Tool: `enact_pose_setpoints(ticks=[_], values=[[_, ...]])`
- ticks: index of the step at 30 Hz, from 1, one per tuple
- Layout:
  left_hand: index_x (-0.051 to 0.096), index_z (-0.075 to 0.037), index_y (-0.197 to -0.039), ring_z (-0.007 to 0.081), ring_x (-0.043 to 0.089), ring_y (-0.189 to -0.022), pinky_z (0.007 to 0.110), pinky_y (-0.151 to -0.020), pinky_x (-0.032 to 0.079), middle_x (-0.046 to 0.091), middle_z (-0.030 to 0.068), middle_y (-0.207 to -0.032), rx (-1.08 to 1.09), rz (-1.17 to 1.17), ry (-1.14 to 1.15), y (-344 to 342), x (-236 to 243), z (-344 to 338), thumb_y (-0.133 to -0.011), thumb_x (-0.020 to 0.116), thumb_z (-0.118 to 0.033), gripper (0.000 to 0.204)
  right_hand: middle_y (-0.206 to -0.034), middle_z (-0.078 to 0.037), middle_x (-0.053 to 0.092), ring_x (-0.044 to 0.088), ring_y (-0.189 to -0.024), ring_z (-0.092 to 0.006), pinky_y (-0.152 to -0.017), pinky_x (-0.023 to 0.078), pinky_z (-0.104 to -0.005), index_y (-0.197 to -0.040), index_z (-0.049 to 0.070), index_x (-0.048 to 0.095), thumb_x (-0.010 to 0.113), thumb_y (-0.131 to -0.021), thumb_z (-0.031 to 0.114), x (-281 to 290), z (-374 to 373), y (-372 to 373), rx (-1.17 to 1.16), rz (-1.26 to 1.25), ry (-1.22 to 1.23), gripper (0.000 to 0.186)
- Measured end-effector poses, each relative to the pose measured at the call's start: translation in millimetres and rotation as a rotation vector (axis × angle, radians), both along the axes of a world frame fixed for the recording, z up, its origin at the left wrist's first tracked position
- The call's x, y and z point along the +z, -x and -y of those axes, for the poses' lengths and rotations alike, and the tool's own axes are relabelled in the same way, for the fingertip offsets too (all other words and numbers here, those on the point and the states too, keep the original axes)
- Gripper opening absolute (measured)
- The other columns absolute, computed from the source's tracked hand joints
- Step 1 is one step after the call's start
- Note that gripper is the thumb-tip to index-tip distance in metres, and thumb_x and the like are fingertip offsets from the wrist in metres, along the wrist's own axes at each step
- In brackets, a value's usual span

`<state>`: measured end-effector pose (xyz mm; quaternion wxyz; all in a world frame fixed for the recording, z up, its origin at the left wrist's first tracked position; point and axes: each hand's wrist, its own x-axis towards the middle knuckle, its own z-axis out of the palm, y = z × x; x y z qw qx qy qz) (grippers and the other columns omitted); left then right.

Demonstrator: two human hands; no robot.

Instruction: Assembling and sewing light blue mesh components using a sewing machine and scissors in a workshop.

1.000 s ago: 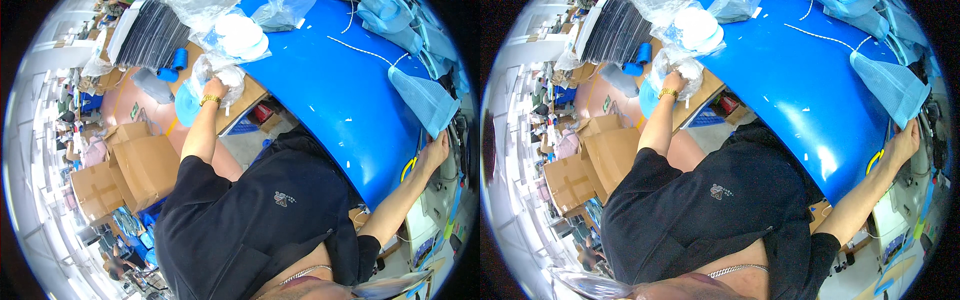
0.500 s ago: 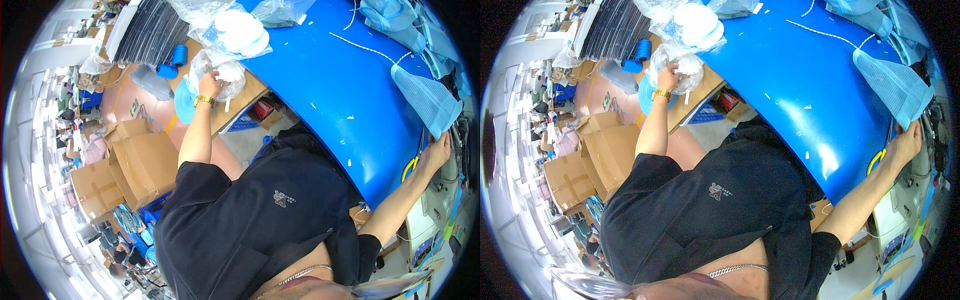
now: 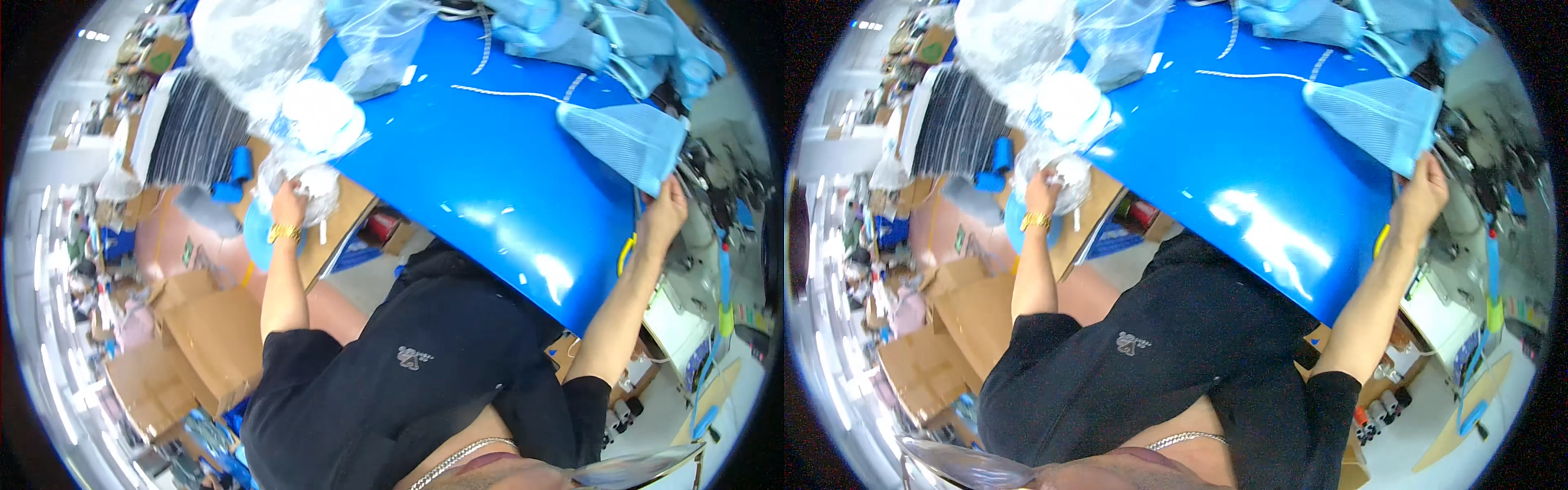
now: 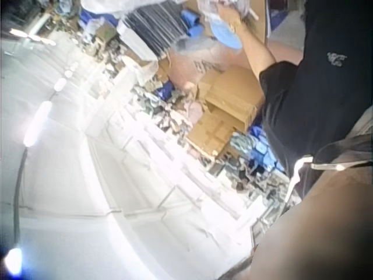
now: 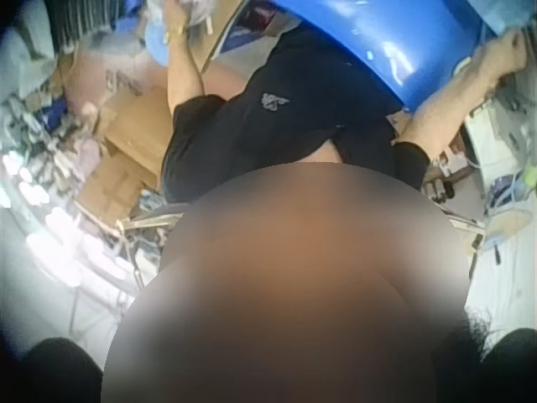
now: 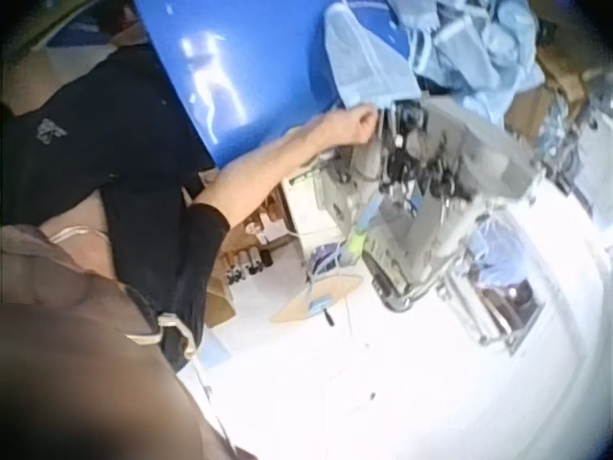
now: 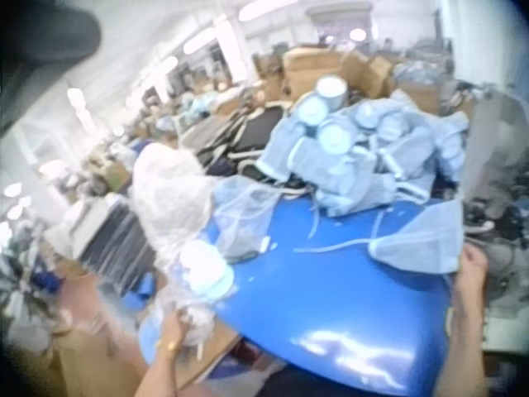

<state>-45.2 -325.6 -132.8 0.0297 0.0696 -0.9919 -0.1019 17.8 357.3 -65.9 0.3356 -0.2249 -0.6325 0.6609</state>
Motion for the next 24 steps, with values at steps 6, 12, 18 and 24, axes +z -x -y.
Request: enact_pose_setpoints(ticks=[6,12,18,24], values=[[0.061,-0.011,-0.108,0.0405,0.063,-0.092,0.047,-0.081,0.05,0.068,0.019,-0.098,-0.044,0.0,-0.042,9,-8,9,-0.069,0.068,-0.007,0.04,-0.071,0.001,0.062,0.049,-0.054,-0.0046,-0.048,0.036,-0.0212,-0.093,0.003,0.07,0.061,-0.095,0.016,36,39,-9,-0.041,0.01,0.049,0.016],[0.067,-0.007,-0.109,0.0354,0.067,-0.079,0.044,-0.073,0.052,0.071,0.0159,-0.086,0.041,0.04,-0.063,-15,27,22,-0.064,0.075,-0.005,0.046,-0.075,0.003,0.064,0.054,-0.06,-0.0053,-0.053,0.041,-0.0215,-0.095,0.004,0.07,0.064,-0.093,0.021,31,57,3,0.011,0.114,0.003,0.018],[0.067,-0.004,-0.106,0.033,0.065,-0.094,0.041,-0.085,0.051,0.069,0.0167,-0.1,-0.074,-0.06,-0.126,19,14,-14,-0.069,0.077,-0.023,0.043,-0.096,-0.009,0.069,0.065,-0.078,-0.0159,-0.069,0.053,-0.0292,-0.108,-0.003,0.065,0.062,-0.094,0.015,-2,-33,-18,-0.084,0.047,0.018,0.023],[0.064,-0.006,-0.116,0.0254,0.066,-0.099,0.035,-0.088,0.051,0.071,0.01,-0.103,0.113,-0.027,-0.352,2,26,9,-0.065,0.081,-0.012,0.054,-0.089,-0.006,0.066,0.059,-0.073,-0.0112,-0.063,0.045,-0.0247,-0.112,-0.004,0.063,0.059,-0.097,0.018,-5,-27,15,-0.015,0.028,0.006,0.026]])
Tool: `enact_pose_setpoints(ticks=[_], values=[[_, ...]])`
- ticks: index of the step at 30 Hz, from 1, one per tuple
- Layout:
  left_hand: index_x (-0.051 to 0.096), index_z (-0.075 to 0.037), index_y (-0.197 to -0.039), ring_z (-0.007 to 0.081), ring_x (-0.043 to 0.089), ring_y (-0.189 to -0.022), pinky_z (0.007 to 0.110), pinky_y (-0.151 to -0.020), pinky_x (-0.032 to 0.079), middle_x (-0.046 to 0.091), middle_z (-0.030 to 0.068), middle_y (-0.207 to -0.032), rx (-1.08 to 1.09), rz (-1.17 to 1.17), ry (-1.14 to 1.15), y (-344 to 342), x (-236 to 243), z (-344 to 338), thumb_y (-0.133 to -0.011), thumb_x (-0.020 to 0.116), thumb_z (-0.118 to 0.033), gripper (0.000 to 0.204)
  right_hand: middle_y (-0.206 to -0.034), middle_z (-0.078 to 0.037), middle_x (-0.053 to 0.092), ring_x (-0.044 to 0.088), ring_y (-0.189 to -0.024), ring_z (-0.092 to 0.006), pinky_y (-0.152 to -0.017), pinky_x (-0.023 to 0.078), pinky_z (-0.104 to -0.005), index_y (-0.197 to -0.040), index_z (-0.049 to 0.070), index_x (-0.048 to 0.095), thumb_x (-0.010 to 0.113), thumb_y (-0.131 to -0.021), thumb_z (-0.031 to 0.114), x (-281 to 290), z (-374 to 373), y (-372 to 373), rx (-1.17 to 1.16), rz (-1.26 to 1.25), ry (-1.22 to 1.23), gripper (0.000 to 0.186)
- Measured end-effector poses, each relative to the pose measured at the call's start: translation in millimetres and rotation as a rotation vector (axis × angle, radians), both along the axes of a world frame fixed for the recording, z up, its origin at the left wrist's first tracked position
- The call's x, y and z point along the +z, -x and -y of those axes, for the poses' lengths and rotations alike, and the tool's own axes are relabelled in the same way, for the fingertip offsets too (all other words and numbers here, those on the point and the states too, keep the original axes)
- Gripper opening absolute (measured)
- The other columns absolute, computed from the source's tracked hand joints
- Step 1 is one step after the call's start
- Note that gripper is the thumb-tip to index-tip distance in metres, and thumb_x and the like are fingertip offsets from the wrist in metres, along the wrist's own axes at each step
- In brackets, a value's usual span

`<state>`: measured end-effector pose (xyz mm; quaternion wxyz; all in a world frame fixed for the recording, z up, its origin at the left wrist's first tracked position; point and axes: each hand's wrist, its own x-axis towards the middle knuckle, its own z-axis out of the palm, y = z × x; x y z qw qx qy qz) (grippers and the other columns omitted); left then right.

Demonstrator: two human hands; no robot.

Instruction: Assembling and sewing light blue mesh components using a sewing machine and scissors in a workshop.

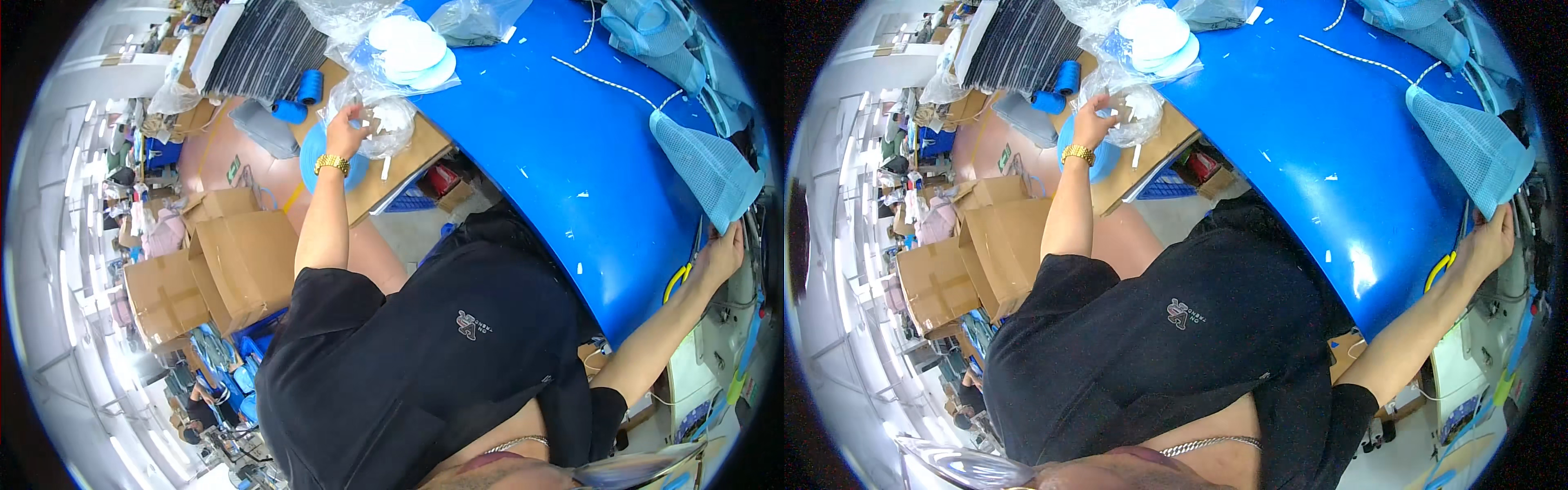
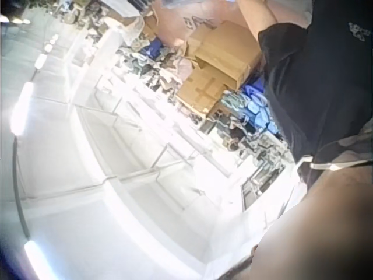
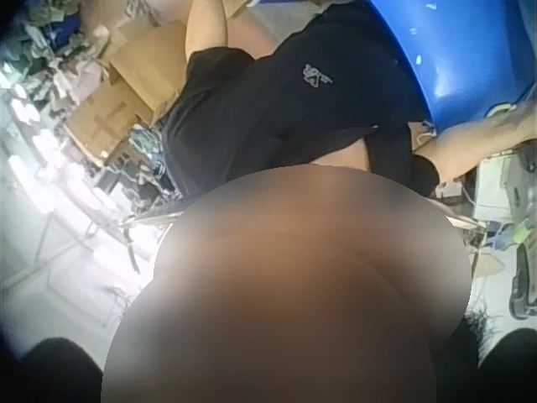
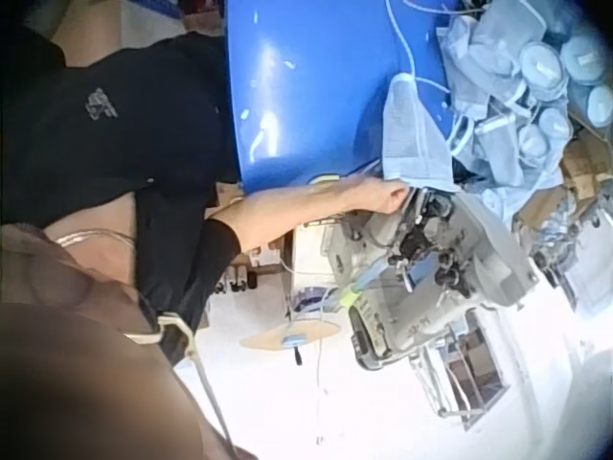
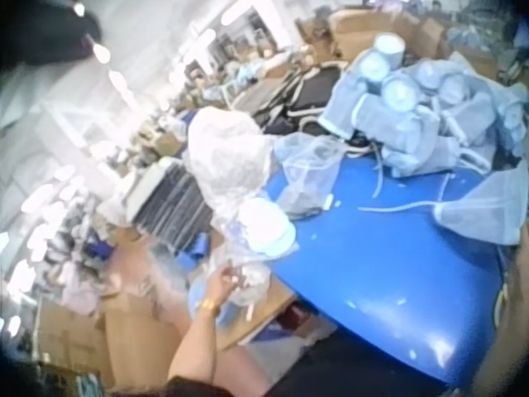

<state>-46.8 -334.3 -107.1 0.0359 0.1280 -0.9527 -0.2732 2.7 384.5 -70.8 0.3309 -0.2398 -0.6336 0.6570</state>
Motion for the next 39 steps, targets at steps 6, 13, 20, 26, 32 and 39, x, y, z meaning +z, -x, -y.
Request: enact_pose_setpoints(ticks=[6,13,20,26,32,39], values=[[0.064,-0.004,-0.116,0.0169,0.07,-0.078,0.031,-0.069,0.056,0.072,0.0109,-0.094,0.109,0.056,-0.22,-7,3,2,-0.07,0.079,-0.007,0.048,-0.089,-0.005,0.066,0.058,-0.073,-0.0098,-0.063,0.044,-0.0241,-0.11,-0.004,0.063,0.059,-0.097,0.017,2,0,-7,0.072,-0.008,0.011,0.025],[0.068,-0.002,-0.107,0.0115,0.066,-0.066,0.026,-0.059,0.054,0.072,0.0079,-0.084,0.19,0.029,-0.286,-8,16,-9,-0.076,0.075,-0.005,0.032,-0.09,-0.006,0.066,0.06,-0.076,-0.011,-0.065,0.045,-0.0246,-0.109,-0.005,0.063,0.06,-0.096,0.018,7,6,-15,0.056,-0.011,-0.036,0.027],[0.07,-0.003,-0.106,0.0084,0.064,-0.071,0.023,-0.066,0.05,0.072,0.0061,-0.082,0.129,-0.093,-0.26,-6,9,-2,-0.079,0.071,-0.002,0.027,-0.092,-0.007,0.066,0.06,-0.078,-0.0121,-0.067,0.046,-0.0258,-0.113,-0.005,0.062,0.061,-0.096,0.018,4,3,-11,0.023,-0.005,-0.023,0.029],[0.066,0.0,-0.112,0.0085,0.064,-0.075,0.022,-0.068,0.051,0.071,0.0056,-0.09,0.129,-0.078,-0.511,-14,30,-8,-0.079,0.069,0.002,0.033,-0.094,-0.008,0.067,0.061,-0.079,-0.0119,-0.067,0.047,-0.0255,-0.114,-0.007,0.06,0.06,-0.096,0.017,-7,-19,-12,0.102,-0.011,-0.042,0.029],[0.063,0.0,-0.118,0.0087,0.064,-0.076,0.022,-0.069,0.053,0.068,0.0077,-0.107,0.101,-0.12,-0.553,-30,66,-36,-0.079,0.069,0.004,0.039,-0.093,-0.009,0.067,0.061,-0.079,-0.0124,-0.067,0.046,-0.0246,-0.114,-0.007,0.061,0.061,-0.096,0.016,-3,1,-9,0.081,-0.026,-0.031,0.03],[0.059,0.001,-0.124,0.0129,0.064,-0.098,0.026,-0.087,0.051,0.064,0.0099,-0.121,-0.254,-0.203,-0.6,-19,115,-96,-0.082,0.067,0.006,0.043,-0.098,-0.01,0.069,0.064,-0.083,-0.0164,-0.072,0.053,-0.029,-0.114,-0.004,0.065,0.067,-0.091,0.019,24,44,-13,-0.11,0.039,0.034,0.032]])
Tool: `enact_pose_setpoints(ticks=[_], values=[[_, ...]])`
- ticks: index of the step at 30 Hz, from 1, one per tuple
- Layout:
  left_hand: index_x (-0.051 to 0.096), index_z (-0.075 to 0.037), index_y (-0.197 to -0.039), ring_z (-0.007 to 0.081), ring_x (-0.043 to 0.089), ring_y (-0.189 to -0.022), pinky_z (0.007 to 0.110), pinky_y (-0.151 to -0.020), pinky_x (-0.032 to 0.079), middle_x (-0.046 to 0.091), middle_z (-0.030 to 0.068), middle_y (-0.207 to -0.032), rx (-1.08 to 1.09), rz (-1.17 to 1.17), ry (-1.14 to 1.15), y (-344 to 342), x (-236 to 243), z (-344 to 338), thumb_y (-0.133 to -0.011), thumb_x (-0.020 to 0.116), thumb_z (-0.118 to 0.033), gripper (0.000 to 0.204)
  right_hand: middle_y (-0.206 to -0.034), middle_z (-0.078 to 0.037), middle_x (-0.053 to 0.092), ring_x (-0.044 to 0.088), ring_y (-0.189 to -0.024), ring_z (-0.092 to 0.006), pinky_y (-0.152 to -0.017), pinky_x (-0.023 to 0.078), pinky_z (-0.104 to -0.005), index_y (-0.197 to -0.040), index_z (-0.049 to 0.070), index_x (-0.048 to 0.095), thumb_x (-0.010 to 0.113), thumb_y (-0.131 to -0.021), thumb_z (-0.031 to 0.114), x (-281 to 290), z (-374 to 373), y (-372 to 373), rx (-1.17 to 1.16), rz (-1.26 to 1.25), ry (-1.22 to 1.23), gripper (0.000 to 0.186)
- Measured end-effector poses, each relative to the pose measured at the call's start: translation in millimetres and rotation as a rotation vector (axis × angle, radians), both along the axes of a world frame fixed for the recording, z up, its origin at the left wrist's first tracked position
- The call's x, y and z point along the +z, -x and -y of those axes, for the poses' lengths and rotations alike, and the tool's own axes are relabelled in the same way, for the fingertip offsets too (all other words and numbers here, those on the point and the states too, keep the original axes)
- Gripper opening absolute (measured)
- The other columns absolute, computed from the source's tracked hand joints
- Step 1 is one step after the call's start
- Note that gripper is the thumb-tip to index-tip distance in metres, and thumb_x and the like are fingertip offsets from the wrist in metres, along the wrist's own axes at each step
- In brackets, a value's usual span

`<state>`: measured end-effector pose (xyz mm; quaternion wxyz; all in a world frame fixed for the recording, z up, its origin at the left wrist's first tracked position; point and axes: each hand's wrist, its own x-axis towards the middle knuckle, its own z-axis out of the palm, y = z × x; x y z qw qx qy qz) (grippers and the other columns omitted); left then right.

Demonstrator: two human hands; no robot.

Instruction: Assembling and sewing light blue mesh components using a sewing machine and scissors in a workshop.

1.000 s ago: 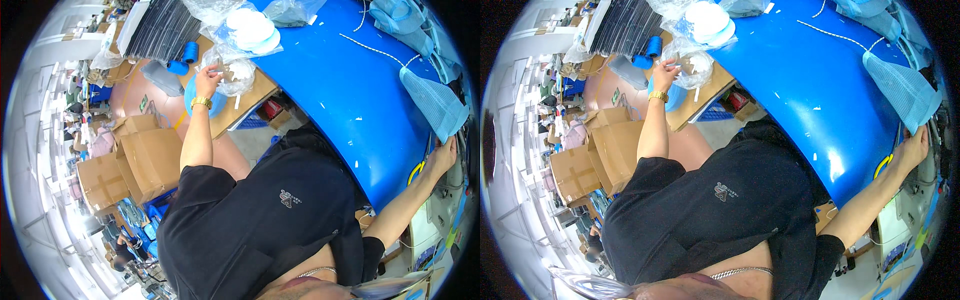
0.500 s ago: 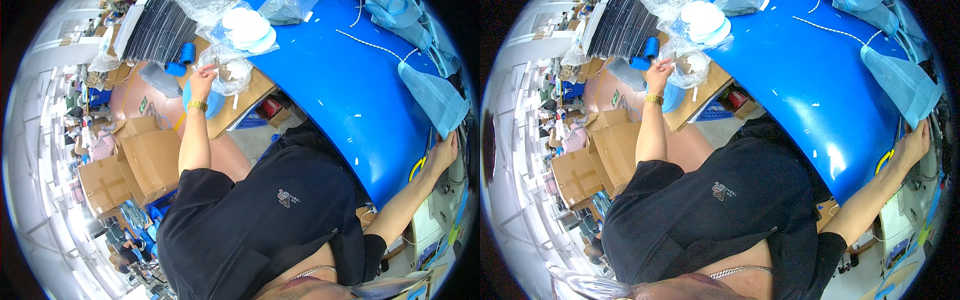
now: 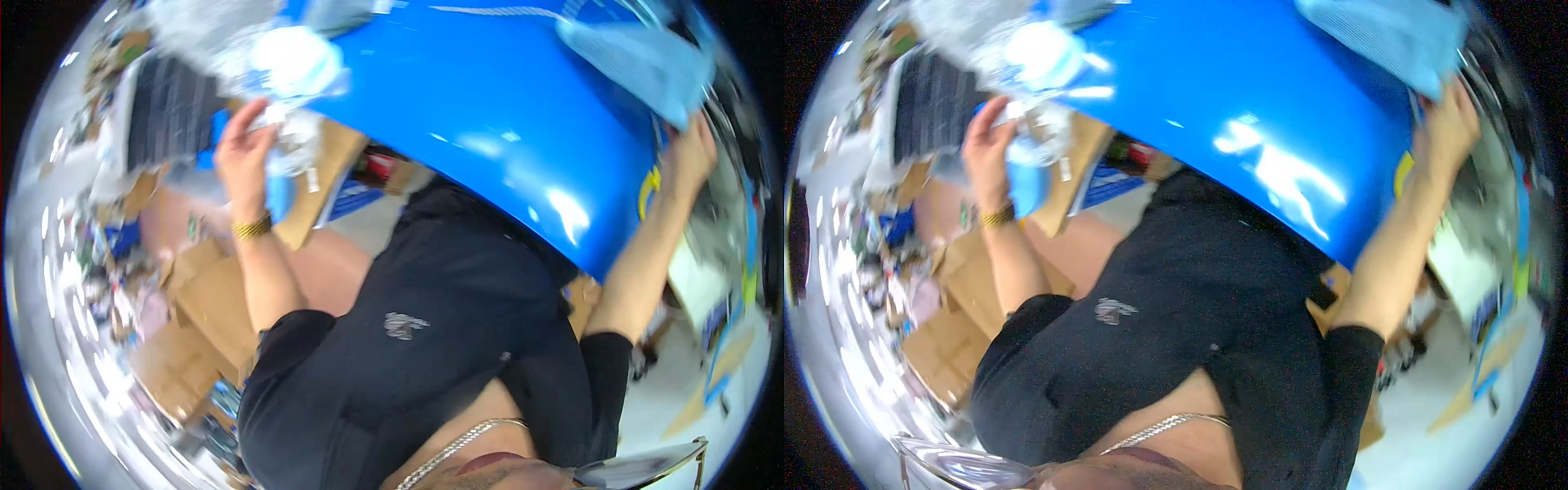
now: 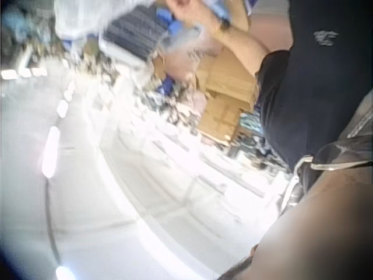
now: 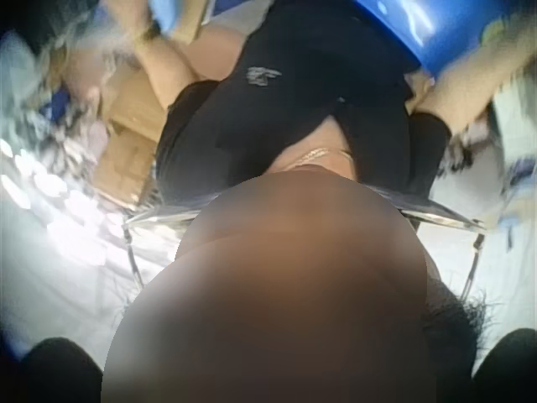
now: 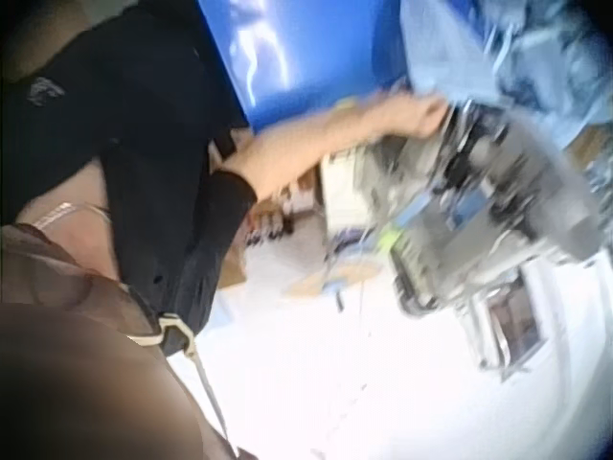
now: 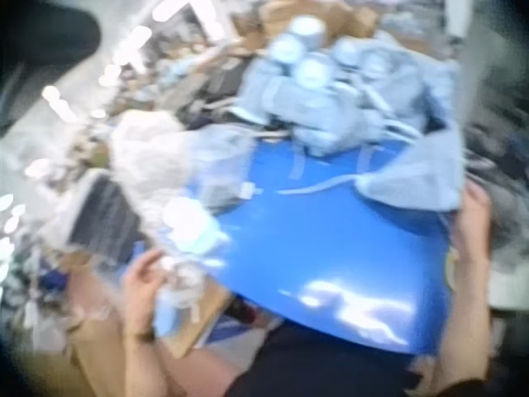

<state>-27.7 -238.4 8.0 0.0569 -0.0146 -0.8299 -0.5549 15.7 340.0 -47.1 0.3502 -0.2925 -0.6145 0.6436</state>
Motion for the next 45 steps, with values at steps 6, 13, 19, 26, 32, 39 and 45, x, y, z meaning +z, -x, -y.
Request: enact_pose_setpoints(ticks=[6,13,19,26,32,39,45], values=[[0.052,0.006,-0.128,0.0191,0.065,-0.098,0.03,-0.09,0.052,0.065,0.0141,-0.112,-0.113,0.063,-0.075,6,21,-51,-0.088,0.061,0.006,0.041,-0.084,-0.001,0.066,0.056,-0.071,-0.0075,-0.063,0.044,-0.0231,-0.101,0.003,0.071,0.062,-0.093,0.028,50,35,2,0.087,0.043,-0.147,0.028],[0.055,0.003,-0.127,0.016,0.065,-0.093,0.028,-0.086,0.051,0.069,0.0115,-0.102,-0.493,0.257,-0.237,9,-1,-151,-0.087,0.06,0.005,0.04,-0.077,0.001,0.064,0.055,-0.061,-0.009,-0.056,0.043,-0.0225,-0.092,0.005,0.069,0.061,-0.094,0.03,65,40,-30,0.113,0.103,-0.01,0.027],[0.061,0.0,-0.119,0.0091,0.065,-0.083,0.021,-0.074,0.052,0.07,0.0079,-0.095,-0.782,0.509,-0.206,-18,-11,-243,-0.084,0.069,0.0,0.036,-0.09,-0.003,0.07,0.062,-0.078,-0.008,-0.066,0.047,-0.0238,-0.103,0.005,0.07,0.06,-0.094,0.018,51,79,-116,0.467,0.31,-0.171,0.018],[0.062,0.001,-0.115,0.0075,0.066,-0.074,0.02,-0.066,0.052,0.073,0.0112,-0.091,-0.967,0.582,-0.106,-27,-28,-288,-0.082,0.072,-0.002,0.035,-0.078,-0.005,0.066,0.056,-0.069,-0.0079,-0.06,0.045,-0.023,-0.097,0.003,0.071,0.071,-0.084,0.019,37,121,-130,0.608,0.403,-0.191,0.021],[0.062,0.002,-0.115,0.0086,0.066,-0.075,0.021,-0.065,0.053,0.072,0.0105,-0.091,-1.032,0.611,-0.111,-33,-32,-296,-0.084,0.07,-0.003,0.032,-0.071,-0.003,0.064,0.055,-0.063,-0.0082,-0.058,0.045,-0.0251,-0.092,0.0,0.069,0.071,-0.083,0.017,27,125,-124,0.659,0.459,-0.283,0.02],[0.063,0.002,-0.115,0.0144,0.068,-0.075,0.025,-0.064,0.056,0.071,0.0124,-0.094,-0.977,0.869,-0.225,-28,-40,-288,-0.101,0.05,-0.027,0.035,-0.068,0.002,0.06,0.05,-0.062,-0.0037,-0.054,0.04,-0.0212,-0.088,0.0,0.069,0.07,-0.084,0.017,3,124,-124,0.574,0.377,0.048,0.018],[0.063,0.002,-0.114,0.0143,0.068,-0.077,0.024,-0.062,0.055,0.071,0.0122,-0.094,-1.021,0.903,-0.201,-33,-41,-289,-0.1,0.052,-0.028,0.034,-0.068,0.003,0.061,0.047,-0.059,-0.0026,-0.052,0.037,-0.0203,-0.09,0.0,0.07,0.069,-0.085,0.017,-2,125,-122,0.536,0.372,0.023,0.018]])
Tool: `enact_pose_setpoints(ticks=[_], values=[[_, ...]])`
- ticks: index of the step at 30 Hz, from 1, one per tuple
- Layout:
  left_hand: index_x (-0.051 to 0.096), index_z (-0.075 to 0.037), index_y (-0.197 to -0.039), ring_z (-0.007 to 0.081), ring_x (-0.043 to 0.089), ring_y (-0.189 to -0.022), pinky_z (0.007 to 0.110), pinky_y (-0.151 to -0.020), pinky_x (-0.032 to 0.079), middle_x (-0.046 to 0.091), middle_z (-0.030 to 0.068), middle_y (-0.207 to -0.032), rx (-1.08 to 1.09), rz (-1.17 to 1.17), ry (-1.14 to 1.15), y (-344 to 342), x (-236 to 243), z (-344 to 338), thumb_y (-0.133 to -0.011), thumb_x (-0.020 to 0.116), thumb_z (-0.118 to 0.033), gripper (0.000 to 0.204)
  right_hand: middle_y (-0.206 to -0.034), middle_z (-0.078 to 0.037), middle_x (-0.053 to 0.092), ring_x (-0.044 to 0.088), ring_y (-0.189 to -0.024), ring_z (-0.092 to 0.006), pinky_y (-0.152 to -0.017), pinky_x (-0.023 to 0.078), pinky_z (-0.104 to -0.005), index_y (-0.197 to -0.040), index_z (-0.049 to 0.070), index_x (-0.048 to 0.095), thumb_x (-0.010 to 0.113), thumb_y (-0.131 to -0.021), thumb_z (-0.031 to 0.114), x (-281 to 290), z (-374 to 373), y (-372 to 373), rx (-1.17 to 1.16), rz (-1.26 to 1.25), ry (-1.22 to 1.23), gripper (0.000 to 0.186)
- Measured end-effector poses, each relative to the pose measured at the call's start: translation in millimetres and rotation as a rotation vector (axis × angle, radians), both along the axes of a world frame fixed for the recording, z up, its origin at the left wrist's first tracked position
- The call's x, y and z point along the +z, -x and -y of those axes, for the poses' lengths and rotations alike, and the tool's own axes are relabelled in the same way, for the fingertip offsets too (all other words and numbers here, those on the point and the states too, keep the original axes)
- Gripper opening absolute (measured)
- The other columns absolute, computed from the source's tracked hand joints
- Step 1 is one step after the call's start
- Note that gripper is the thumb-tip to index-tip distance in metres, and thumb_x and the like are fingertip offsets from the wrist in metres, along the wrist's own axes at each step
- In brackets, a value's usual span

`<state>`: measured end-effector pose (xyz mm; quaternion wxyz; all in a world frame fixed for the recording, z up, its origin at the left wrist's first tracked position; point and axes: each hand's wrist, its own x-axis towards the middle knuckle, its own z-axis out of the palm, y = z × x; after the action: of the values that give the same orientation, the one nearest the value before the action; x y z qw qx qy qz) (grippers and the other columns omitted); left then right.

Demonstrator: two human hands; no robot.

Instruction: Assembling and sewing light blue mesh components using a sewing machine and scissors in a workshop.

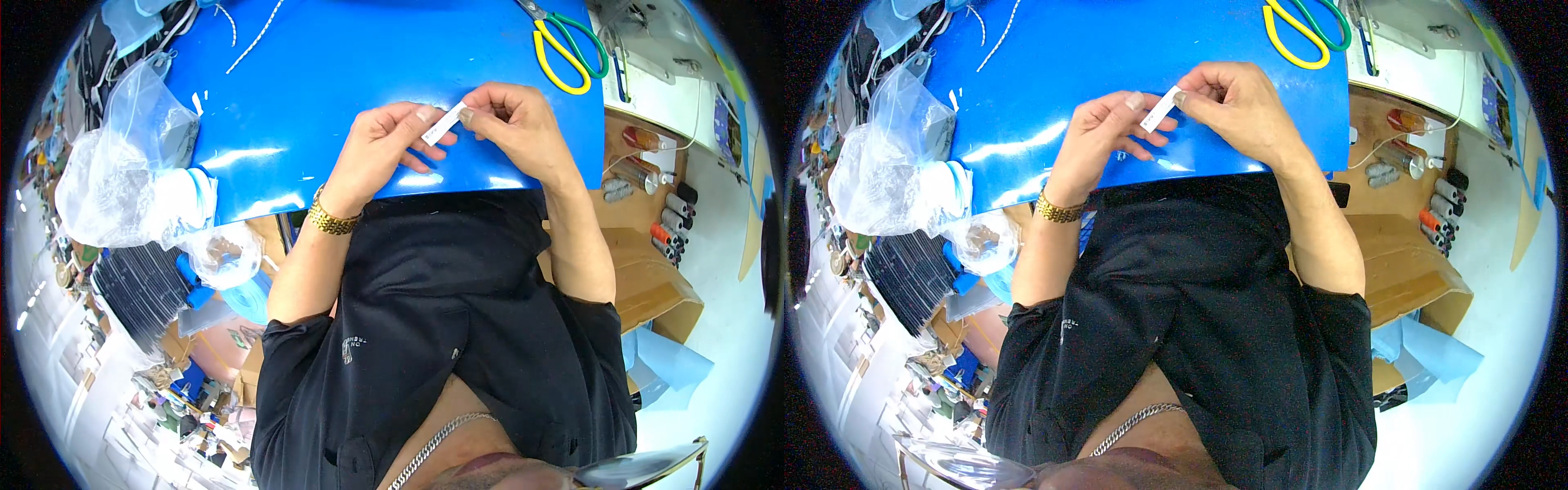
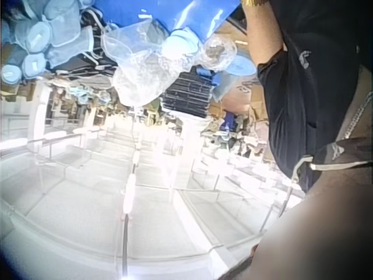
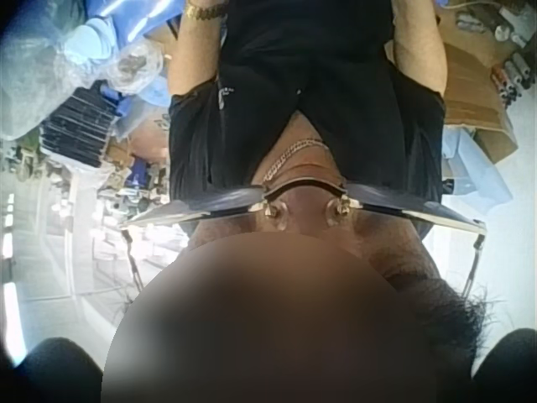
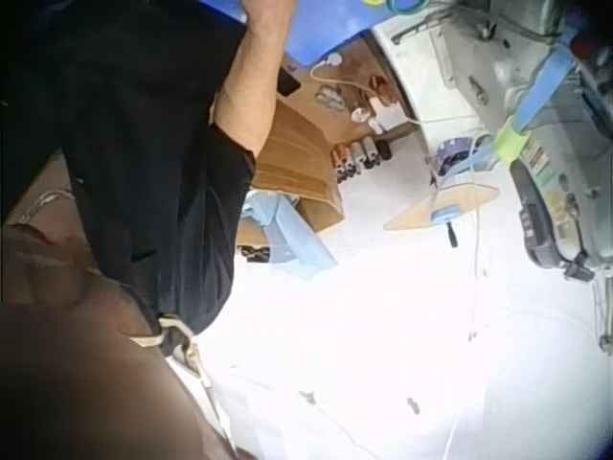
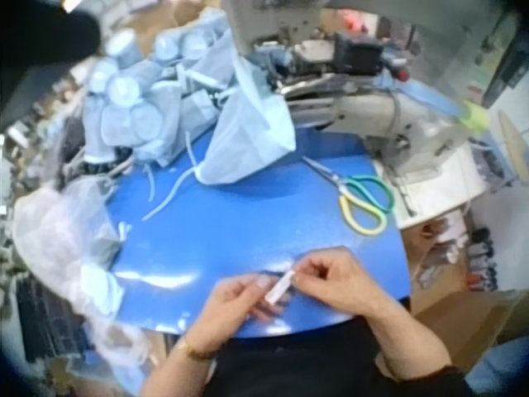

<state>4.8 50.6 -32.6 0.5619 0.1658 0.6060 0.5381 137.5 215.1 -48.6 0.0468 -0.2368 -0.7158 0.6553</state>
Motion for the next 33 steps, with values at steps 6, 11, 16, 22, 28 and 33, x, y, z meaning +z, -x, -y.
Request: enact_pose_setpoints(ticks=[6,11,16,22,28,33], values=[[0.063,0.002,-0.112,0.0117,0.067,-0.079,0.022,-0.06,0.053,0.071,0.0114,-0.093,-0.021,-0.11,-0.024,-2,0,-2,-0.093,0.064,-0.015,0.025,-0.067,0.003,0.061,0.046,-0.058,-0.0022,-0.05,0.036,-0.0202,-0.091,0.0,0.071,0.069,-0.086,0.016,-1,6,3,-0.045,-0.045,0.068,0.017],[0.066,0.001,-0.105,0.0095,0.067,-0.075,0.021,-0.058,0.053,0.072,0.0073,-0.088,-0.01,-0.183,-0.004,3,3,-4,-0.092,0.066,-0.018,0.023,-0.079,-0.002,0.066,0.058,-0.067,-0.006,-0.061,0.046,-0.0194,-0.097,0.0,0.069,0.068,-0.088,0.01,7,3,3,-0.019,0.003,0.153,0.014],[0.067,0.001,-0.102,0.0088,0.067,-0.074,0.02,-0.056,0.052,0.072,0.0073,-0.086,-0.028,-0.218,0.015,9,11,-9,-0.092,0.065,-0.018,0.021,-0.07,0.001,0.063,0.053,-0.061,-0.0031,-0.053,0.041,-0.0199,-0.093,-0.001,0.07,0.068,-0.086,0.015,7,5,6,-0.09,-0.097,0.179,0.017],[0.067,0.0,-0.102,0.0084,0.067,-0.073,0.02,-0.056,0.051,0.072,0.0066,-0.082,-0.03,-0.238,0.025,9,14,-13,-0.092,0.065,-0.018,0.02,-0.069,0.003,0.062,0.049,-0.059,-0.0023,-0.051,0.038,-0.0203,-0.091,0.001,0.07,0.068,-0.086,0.015,5,3,6,-0.095,-0.123,0.15,0.015],[0.066,0.001,-0.099,0.01,0.068,-0.08,0.021,-0.055,0.05,0.071,0.0056,-0.087,-0.036,-0.282,0.028,10,19,-14,-0.092,0.065,-0.018,0.02,-0.075,0.002,0.062,0.053,-0.065,-0.002,-0.056,0.041,-0.0181,-0.092,0.001,0.068,0.068,-0.088,0.01,6,6,8,-0.083,-0.051,0.163,0.01],[0.068,-0.002,-0.089,0.0106,0.062,-0.071,0.025,-0.059,0.047,0.07,0.0058,-0.087,-0.179,-0.775,0.014,26,70,-25,-0.088,0.069,-0.014,0.012,-0.08,0.0,0.066,0.058,-0.066,-0.0046,-0.058,0.044,-0.0184,-0.093,0.001,0.068,0.066,-0.09,0.012,30,0,10,-0.083,-0.206,0.179,0.012]])
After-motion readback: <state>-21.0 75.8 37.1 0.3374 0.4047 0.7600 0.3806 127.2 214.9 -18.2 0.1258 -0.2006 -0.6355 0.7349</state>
